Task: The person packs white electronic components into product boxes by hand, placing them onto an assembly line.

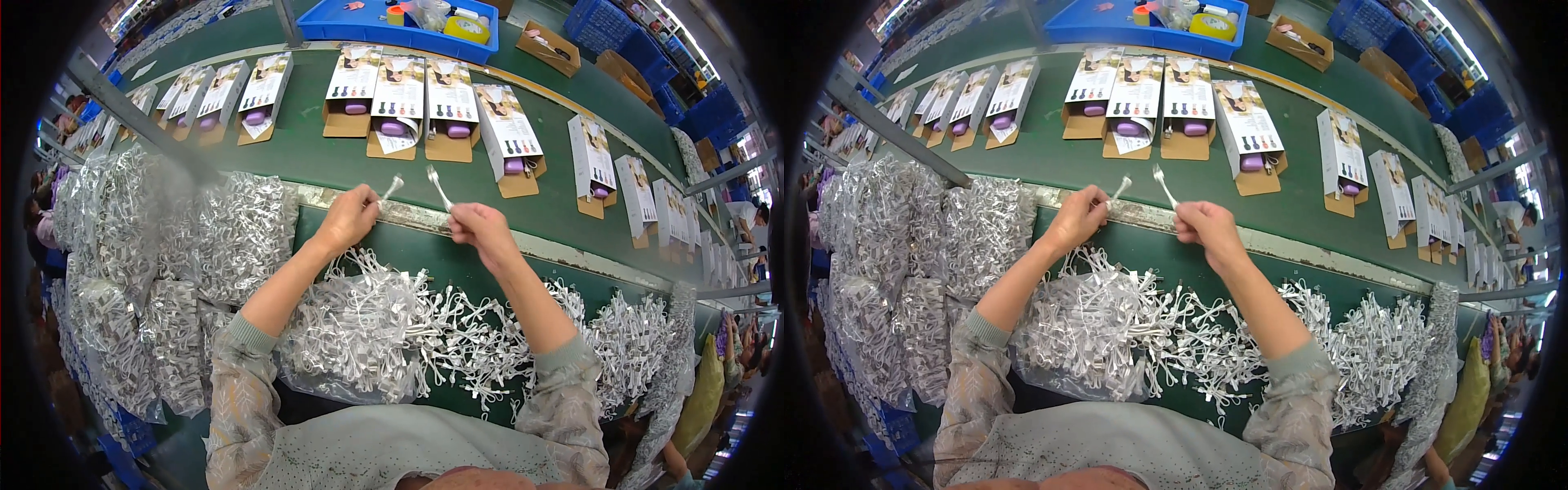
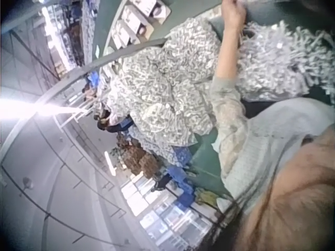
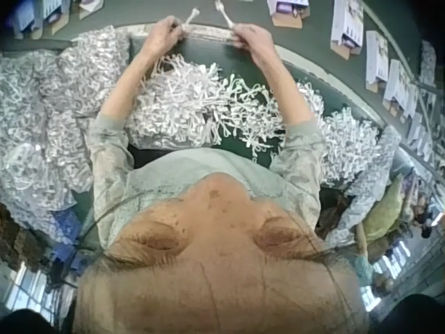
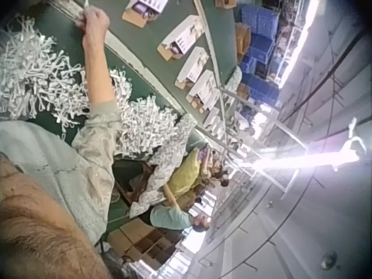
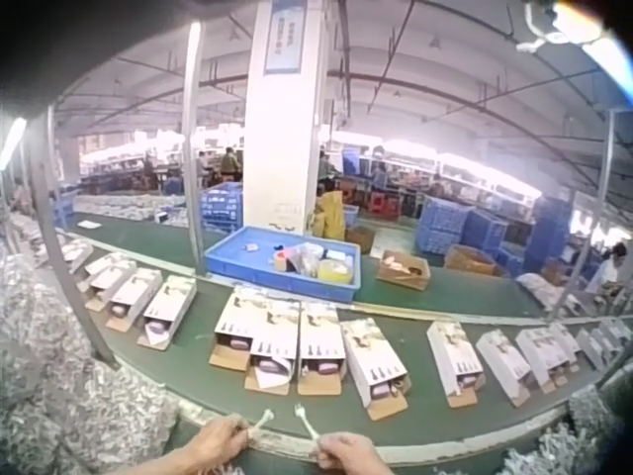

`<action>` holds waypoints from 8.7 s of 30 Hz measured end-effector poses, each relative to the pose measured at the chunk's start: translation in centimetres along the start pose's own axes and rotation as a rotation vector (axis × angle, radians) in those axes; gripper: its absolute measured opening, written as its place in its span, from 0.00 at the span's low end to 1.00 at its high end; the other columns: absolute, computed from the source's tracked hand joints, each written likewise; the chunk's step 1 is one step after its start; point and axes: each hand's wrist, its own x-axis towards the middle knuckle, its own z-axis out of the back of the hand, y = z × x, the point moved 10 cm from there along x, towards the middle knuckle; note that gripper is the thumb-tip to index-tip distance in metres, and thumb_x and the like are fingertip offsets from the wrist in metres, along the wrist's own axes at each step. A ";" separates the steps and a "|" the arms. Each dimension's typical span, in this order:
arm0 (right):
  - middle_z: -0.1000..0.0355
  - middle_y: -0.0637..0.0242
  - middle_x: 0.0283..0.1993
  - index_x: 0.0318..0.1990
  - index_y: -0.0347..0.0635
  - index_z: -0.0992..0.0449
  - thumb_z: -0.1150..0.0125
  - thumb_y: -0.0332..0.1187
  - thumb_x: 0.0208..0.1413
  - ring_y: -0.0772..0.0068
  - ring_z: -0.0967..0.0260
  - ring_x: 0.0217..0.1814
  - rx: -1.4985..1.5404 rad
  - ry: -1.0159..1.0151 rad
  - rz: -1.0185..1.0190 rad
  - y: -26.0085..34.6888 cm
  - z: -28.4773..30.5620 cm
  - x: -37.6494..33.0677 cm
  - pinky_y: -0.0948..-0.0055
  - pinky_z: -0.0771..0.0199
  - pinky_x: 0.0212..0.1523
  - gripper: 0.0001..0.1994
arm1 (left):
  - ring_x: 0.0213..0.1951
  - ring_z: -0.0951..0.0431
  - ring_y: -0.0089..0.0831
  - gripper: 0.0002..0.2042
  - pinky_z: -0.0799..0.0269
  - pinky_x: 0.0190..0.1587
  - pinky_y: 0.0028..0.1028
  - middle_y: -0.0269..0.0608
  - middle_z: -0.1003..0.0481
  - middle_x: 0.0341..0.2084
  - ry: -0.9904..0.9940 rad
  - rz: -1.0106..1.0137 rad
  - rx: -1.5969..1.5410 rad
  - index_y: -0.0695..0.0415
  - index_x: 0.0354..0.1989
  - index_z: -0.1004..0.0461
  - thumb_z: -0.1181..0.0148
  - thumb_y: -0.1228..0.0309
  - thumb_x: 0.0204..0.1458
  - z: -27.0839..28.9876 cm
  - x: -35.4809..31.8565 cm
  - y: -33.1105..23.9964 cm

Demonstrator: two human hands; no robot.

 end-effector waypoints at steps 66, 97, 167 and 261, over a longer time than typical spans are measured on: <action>0.29 0.67 0.21 0.25 0.34 0.26 0.42 0.36 0.48 0.80 0.33 0.19 -0.470 -0.302 0.212 3.9 0.2 11.2 0.79 0.31 0.18 0.12 | 0.21 0.30 0.19 0.06 0.33 0.22 0.18 0.33 0.29 0.20 -0.099 0.364 -0.998 0.62 0.31 0.28 0.45 0.71 0.49 -6.5 -0.2 5.2; 0.27 0.53 0.26 0.27 0.37 0.26 0.43 0.34 0.47 0.51 0.28 0.29 -1.151 -0.539 0.653 7.0 -1.8 5.4 0.58 0.29 0.32 0.08 | 0.30 0.27 0.21 0.12 0.28 0.33 0.20 0.36 0.28 0.33 -0.117 0.322 -1.276 0.63 0.44 0.32 0.45 0.71 0.54 -4.1 -1.0 5.1; 0.30 0.55 0.35 0.33 0.37 0.26 0.40 0.36 0.46 0.52 0.31 0.38 -1.271 -0.043 0.329 1.5 -6.6 -1.6 0.60 0.33 0.41 0.11 | 0.32 0.25 0.25 0.10 0.27 0.38 0.21 0.41 0.27 0.31 -0.234 0.231 -1.382 0.66 0.41 0.31 0.43 0.76 0.51 -0.7 0.0 5.1; 0.29 0.72 0.26 0.33 0.35 0.26 0.38 0.31 0.49 0.83 0.34 0.26 -0.567 0.151 -0.112 -0.1 -7.3 -5.0 0.82 0.33 0.28 0.09 | 0.30 0.25 0.42 0.07 0.30 0.36 0.34 0.47 0.24 0.25 0.510 -0.063 -0.053 0.62 0.29 0.26 0.44 0.72 0.42 1.7 -3.3 2.6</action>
